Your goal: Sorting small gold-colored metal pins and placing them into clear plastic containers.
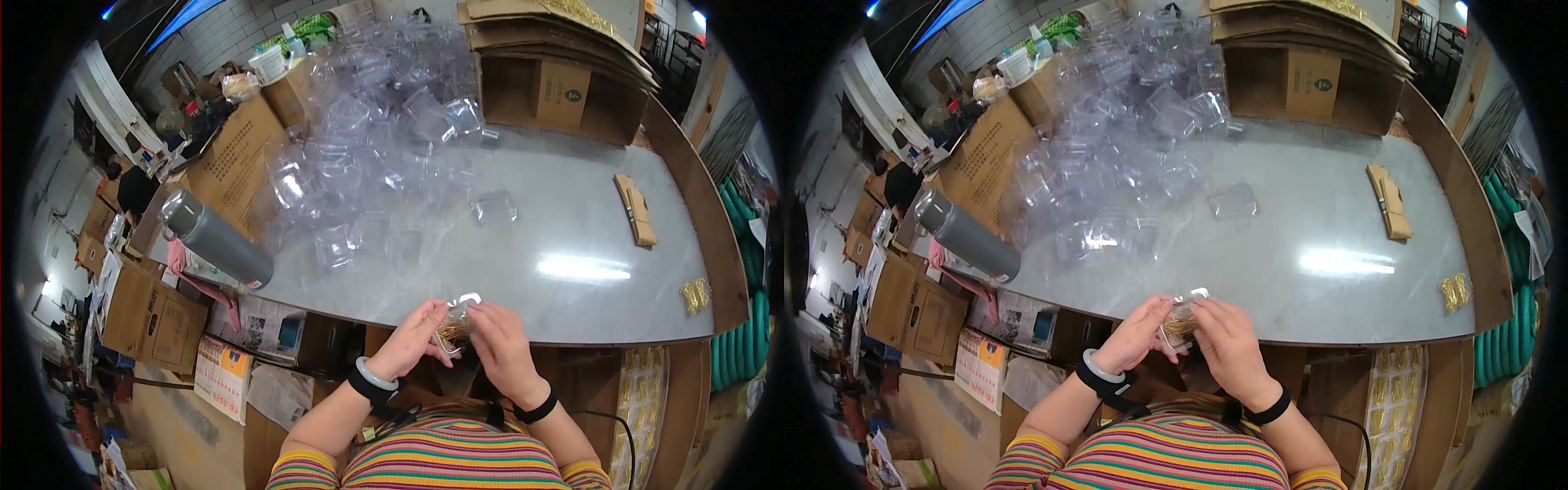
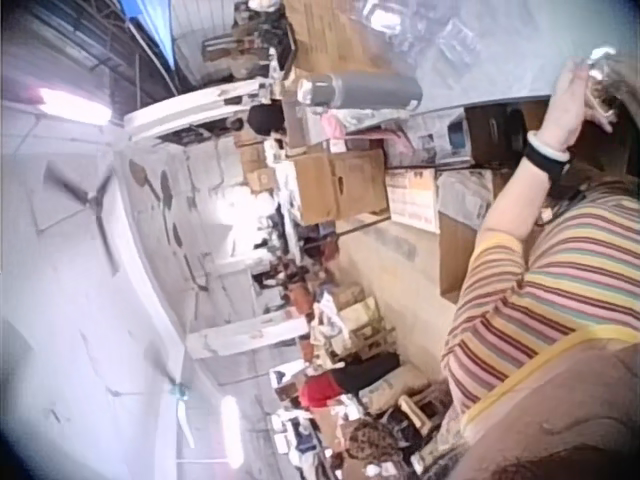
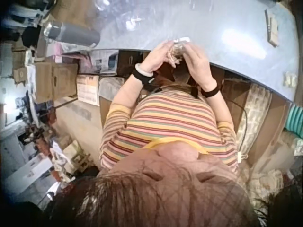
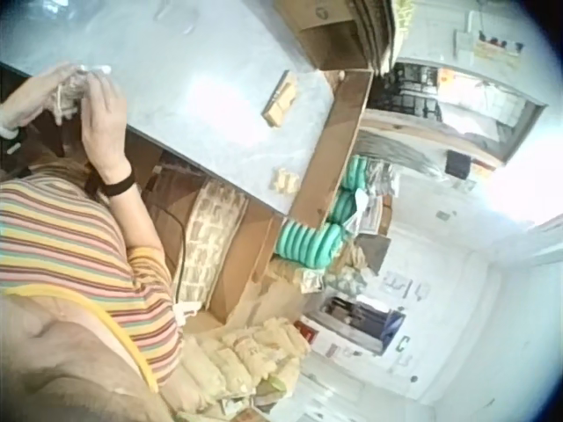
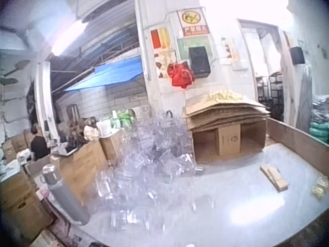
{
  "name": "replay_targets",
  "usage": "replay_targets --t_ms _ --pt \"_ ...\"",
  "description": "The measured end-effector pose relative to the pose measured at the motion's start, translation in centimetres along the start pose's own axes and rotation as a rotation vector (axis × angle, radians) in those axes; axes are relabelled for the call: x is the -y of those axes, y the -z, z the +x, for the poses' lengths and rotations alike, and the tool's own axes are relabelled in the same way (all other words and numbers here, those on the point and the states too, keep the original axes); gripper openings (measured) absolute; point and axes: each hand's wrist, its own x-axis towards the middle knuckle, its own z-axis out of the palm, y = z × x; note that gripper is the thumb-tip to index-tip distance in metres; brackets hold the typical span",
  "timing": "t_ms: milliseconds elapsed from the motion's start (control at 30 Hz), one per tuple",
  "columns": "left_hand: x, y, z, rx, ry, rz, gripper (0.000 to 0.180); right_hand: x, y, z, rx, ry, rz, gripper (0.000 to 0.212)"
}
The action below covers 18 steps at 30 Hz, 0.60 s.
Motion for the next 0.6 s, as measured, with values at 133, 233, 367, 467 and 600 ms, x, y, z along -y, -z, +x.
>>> replay_targets --t_ms 133,233,367,467,600 --pt "-0.4 0.8 2.1 -0.144 -0.083 0.069 0.036 -0.9 0.3 -0.6 0.197 -0.042 -0.072 0.068" --pt "-1.5 2.5 3.6 -0.259 -0.099 0.132 0.035 -0.8 3.4 0.9 0.065 -0.130 0.035 0.061" --pt "-2.0 3.2 4.0 -0.404 -0.317 0.281 0.047 -3.0 8.6 3.5 -0.036 -0.169 -0.007 0.050" --pt "-1.6 3.6 2.9 -0.433 -0.453 0.510 0.075 -4.9 11.4 5.6 -0.132 -0.217 0.100 0.042" --pt "-2.2 2.9 1.5 -0.555 -0.774 1.390 0.087 -8.0 16.1 8.7 -0.190 -0.527 0.510 0.039"
